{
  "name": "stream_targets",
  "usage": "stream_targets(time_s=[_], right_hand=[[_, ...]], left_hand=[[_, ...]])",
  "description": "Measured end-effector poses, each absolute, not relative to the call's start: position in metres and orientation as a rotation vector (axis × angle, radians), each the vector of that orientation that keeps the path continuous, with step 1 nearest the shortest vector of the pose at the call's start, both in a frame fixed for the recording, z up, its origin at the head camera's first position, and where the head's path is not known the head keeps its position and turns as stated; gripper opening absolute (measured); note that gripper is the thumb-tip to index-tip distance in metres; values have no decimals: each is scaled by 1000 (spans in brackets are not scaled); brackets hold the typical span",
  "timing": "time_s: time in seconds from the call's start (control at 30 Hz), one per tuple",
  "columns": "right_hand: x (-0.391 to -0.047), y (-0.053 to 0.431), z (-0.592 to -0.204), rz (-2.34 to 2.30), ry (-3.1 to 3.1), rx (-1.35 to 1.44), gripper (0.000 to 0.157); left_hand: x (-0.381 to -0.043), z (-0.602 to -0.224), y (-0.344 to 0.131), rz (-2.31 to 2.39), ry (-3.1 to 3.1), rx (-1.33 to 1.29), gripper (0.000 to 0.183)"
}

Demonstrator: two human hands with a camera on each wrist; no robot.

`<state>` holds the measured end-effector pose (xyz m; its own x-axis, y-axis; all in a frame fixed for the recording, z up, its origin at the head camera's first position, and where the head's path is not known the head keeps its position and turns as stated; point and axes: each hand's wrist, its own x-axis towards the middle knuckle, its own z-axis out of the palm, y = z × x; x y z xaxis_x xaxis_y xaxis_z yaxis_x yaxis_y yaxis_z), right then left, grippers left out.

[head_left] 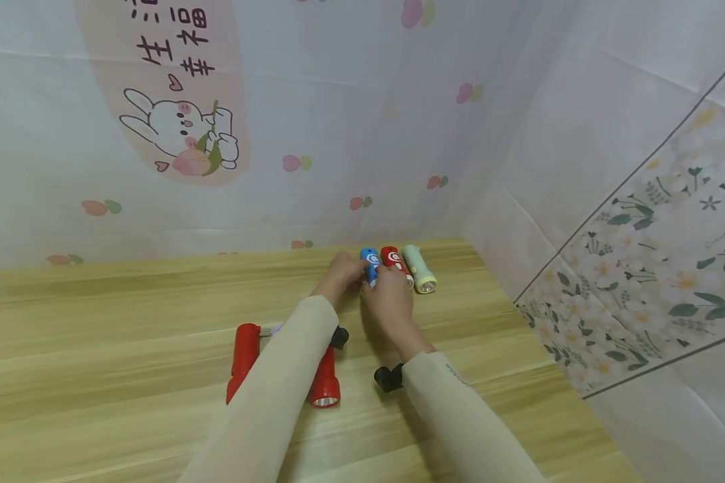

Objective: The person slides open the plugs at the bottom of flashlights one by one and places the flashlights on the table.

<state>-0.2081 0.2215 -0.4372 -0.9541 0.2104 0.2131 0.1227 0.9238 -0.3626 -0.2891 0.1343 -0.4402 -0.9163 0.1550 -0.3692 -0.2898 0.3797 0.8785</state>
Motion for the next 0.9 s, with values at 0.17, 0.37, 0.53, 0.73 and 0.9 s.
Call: stream_targets(time_s=[0.17, 0.37, 0.53, 0.73, 0.9], right_hand=[[-207, 220, -444, 379, -2846, -190, 20], [-203, 221, -450, 394, -2852, -207, 20], [-201, 223, -454, 434, -2817, -178, 21], [-196, 223, -459, 468, -2725, -114, 20], [-194, 222, -460, 503, -2666, -82, 15]], left_hand=[[-288, -443, 137, 1619, 2185, -128, 32], [-285, -443, 139, 1633, 2173, -113, 36], [-282, -443, 141, 1621, 2207, -112, 46], [-276, -443, 147, 1549, 2345, -114, 50], [-275, -442, 150, 1574, 2312, -185, 49]])
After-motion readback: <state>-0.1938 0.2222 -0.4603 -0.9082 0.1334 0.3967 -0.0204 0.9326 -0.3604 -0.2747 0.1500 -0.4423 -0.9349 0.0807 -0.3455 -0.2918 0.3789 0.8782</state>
